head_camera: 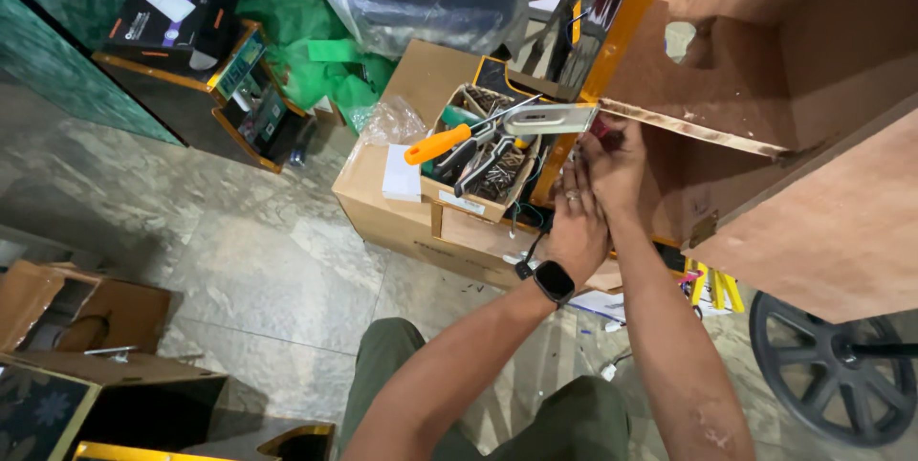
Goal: The person walks to a wooden cabinet with orange trim, opens its front panel, and works inside it, handling wires, a power strip, and small components. They use a screwdriver to fasten parts inside the cabinet and place a small white speaker-like device on the box before continuing to work on the internal wiring.
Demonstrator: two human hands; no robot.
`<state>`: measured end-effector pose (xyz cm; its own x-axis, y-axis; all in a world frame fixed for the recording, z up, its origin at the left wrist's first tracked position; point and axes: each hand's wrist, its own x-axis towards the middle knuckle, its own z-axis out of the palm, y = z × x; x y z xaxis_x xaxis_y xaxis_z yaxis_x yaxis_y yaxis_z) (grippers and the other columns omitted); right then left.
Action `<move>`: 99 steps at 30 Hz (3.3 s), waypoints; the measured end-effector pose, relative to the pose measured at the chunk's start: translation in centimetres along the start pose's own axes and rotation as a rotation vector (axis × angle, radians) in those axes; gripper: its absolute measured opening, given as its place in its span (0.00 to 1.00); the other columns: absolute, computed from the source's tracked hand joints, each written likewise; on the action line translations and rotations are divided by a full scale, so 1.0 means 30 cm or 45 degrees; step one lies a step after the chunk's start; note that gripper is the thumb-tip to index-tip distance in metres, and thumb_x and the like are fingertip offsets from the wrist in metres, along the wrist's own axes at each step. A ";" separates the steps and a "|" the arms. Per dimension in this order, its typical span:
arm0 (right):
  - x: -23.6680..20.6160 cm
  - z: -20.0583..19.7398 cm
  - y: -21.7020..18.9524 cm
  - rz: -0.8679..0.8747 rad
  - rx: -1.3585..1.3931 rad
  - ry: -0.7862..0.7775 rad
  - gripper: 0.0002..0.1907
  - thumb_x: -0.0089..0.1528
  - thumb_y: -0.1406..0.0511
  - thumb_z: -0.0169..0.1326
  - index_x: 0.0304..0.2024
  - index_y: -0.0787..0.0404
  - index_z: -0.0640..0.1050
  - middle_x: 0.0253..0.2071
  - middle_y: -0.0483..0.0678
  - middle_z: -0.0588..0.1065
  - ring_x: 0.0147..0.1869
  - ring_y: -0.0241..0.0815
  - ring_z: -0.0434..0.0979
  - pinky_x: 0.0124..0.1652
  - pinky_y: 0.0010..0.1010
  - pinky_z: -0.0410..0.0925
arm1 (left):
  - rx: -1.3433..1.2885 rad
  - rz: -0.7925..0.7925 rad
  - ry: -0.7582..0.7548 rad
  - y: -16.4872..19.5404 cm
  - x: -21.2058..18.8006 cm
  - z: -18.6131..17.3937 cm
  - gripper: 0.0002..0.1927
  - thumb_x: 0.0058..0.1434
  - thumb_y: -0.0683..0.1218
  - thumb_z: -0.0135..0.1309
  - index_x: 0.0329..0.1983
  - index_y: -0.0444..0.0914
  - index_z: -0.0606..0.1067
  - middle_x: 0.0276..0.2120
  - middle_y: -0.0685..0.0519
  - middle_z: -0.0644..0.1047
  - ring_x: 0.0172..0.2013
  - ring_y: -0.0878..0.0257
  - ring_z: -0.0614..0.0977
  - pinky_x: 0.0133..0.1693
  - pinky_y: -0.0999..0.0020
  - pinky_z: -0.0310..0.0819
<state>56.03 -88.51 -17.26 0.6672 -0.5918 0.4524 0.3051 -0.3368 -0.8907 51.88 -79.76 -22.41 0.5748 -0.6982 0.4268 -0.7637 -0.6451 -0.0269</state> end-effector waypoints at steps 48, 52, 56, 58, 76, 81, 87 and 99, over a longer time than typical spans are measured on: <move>0.003 -0.013 0.039 -0.414 -0.378 -0.015 0.14 0.65 0.79 0.54 0.51 0.64 0.71 0.41 0.47 0.75 0.44 0.34 0.73 0.47 0.27 0.70 | -0.043 0.051 0.076 -0.008 -0.008 0.007 0.34 0.64 0.53 0.43 0.66 0.24 0.65 0.70 0.24 0.56 0.70 0.26 0.57 0.65 0.37 0.54; -0.024 -0.008 0.022 -0.141 0.057 -0.062 0.16 0.68 0.78 0.53 0.56 0.63 0.69 0.44 0.45 0.73 0.45 0.32 0.72 0.46 0.24 0.69 | 0.012 0.005 0.077 -0.013 -0.009 0.012 0.34 0.66 0.52 0.42 0.68 0.23 0.65 0.70 0.24 0.56 0.71 0.31 0.59 0.68 0.40 0.54; -0.024 -0.001 0.018 -0.082 0.113 -0.052 0.15 0.67 0.78 0.49 0.55 0.63 0.69 0.44 0.44 0.75 0.44 0.31 0.74 0.44 0.22 0.69 | -0.045 0.041 0.066 -0.019 -0.011 0.009 0.33 0.65 0.51 0.42 0.66 0.22 0.65 0.70 0.23 0.56 0.69 0.29 0.59 0.66 0.40 0.55; -0.017 -0.008 0.019 -0.061 0.081 -0.081 0.14 0.67 0.77 0.51 0.54 0.63 0.69 0.42 0.44 0.75 0.42 0.31 0.74 0.41 0.22 0.70 | -0.055 0.039 0.068 -0.017 -0.010 0.006 0.33 0.66 0.51 0.42 0.66 0.22 0.65 0.70 0.23 0.56 0.70 0.29 0.59 0.66 0.39 0.56; -0.008 0.004 0.030 -0.162 -0.142 -0.044 0.13 0.66 0.76 0.57 0.51 0.65 0.71 0.43 0.47 0.75 0.45 0.33 0.74 0.47 0.25 0.70 | -0.049 0.004 0.064 -0.013 -0.010 0.020 0.33 0.66 0.51 0.40 0.65 0.20 0.65 0.70 0.23 0.56 0.71 0.30 0.56 0.68 0.41 0.52; -0.015 0.023 -0.039 -0.171 -0.122 0.017 0.15 0.65 0.75 0.61 0.52 0.65 0.70 0.41 0.46 0.75 0.42 0.32 0.73 0.44 0.25 0.70 | -0.138 0.073 -0.044 -0.035 -0.014 0.008 0.31 0.65 0.50 0.41 0.63 0.21 0.65 0.70 0.21 0.54 0.71 0.27 0.55 0.68 0.38 0.52; -0.022 0.022 -0.058 -0.127 -0.241 0.045 0.20 0.66 0.74 0.59 0.58 0.64 0.69 0.39 0.43 0.76 0.41 0.32 0.76 0.43 0.25 0.72 | -0.357 -0.013 0.279 -0.052 -0.024 -0.042 0.38 0.59 0.49 0.49 0.69 0.19 0.63 0.71 0.23 0.54 0.71 0.28 0.55 0.68 0.39 0.53; -0.063 0.045 0.039 -0.202 -0.051 0.355 0.19 0.67 0.77 0.58 0.57 0.64 0.67 0.49 0.46 0.75 0.53 0.37 0.77 0.56 0.29 0.72 | -1.439 0.187 0.184 -0.555 -0.224 -0.393 0.07 0.64 0.47 0.58 0.43 0.41 0.81 0.41 0.50 0.84 0.44 0.54 0.86 0.48 0.63 0.82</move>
<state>56.05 -86.80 -19.22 0.3998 -0.7059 0.5847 0.3597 -0.4659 -0.8084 57.27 -60.66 -14.18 0.4747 -0.6546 0.5883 -0.6900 0.1382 0.7105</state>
